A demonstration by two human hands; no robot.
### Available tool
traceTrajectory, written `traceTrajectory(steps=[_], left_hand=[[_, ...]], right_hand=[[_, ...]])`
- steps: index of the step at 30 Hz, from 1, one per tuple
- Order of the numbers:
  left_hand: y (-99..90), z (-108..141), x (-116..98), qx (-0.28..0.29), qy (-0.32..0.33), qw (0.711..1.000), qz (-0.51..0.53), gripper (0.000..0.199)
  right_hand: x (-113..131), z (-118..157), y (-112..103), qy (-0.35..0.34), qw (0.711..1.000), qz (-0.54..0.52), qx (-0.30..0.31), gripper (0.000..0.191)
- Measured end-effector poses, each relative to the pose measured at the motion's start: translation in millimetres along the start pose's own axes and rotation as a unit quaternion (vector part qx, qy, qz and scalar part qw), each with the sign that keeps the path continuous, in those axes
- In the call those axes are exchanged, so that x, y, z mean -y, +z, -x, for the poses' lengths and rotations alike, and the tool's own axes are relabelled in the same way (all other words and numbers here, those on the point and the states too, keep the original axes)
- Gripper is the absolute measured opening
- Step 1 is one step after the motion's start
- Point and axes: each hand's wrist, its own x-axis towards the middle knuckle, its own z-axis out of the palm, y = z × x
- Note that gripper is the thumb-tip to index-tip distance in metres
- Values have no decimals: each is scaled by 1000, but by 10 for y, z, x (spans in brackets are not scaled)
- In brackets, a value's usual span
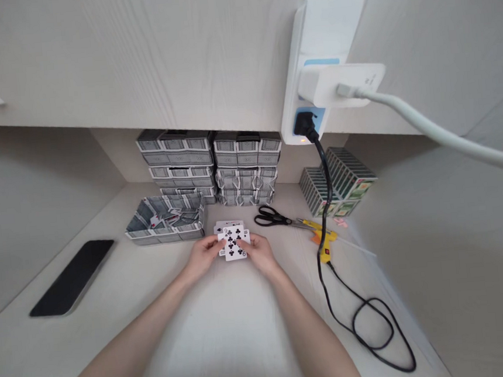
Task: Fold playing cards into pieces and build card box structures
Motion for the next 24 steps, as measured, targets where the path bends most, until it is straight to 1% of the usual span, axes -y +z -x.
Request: traceTrajectory(steps=[7, 14, 16, 20, 22, 24], left_hand=[[-30, 7, -69, 14, -8, 1000, 2, 35], [-38, 31, -120, 19, -20, 999, 17, 33], [-55, 52, -161, 39, -31, 997, 53, 32], [-113, 77, -239, 110, -71, 979, 154, 32], [-131, 77, -252, 135, -91, 972, 168, 32], [-130, 75, -250, 147, -106, 970, 164, 33]], right_hand=[[10, -3, -15, 11, 1000, -6, 27, 35], [-4, -6, -43, -6, 999, 46, -1, 37], [25, 8, -38, -5, 999, 32, -3, 36], [93, 43, -13, 7, 1000, -8, -3, 36], [115, 55, -1, 9, 1000, -16, -3, 37], [124, 60, 5, 6, 1000, -16, -4, 37]])
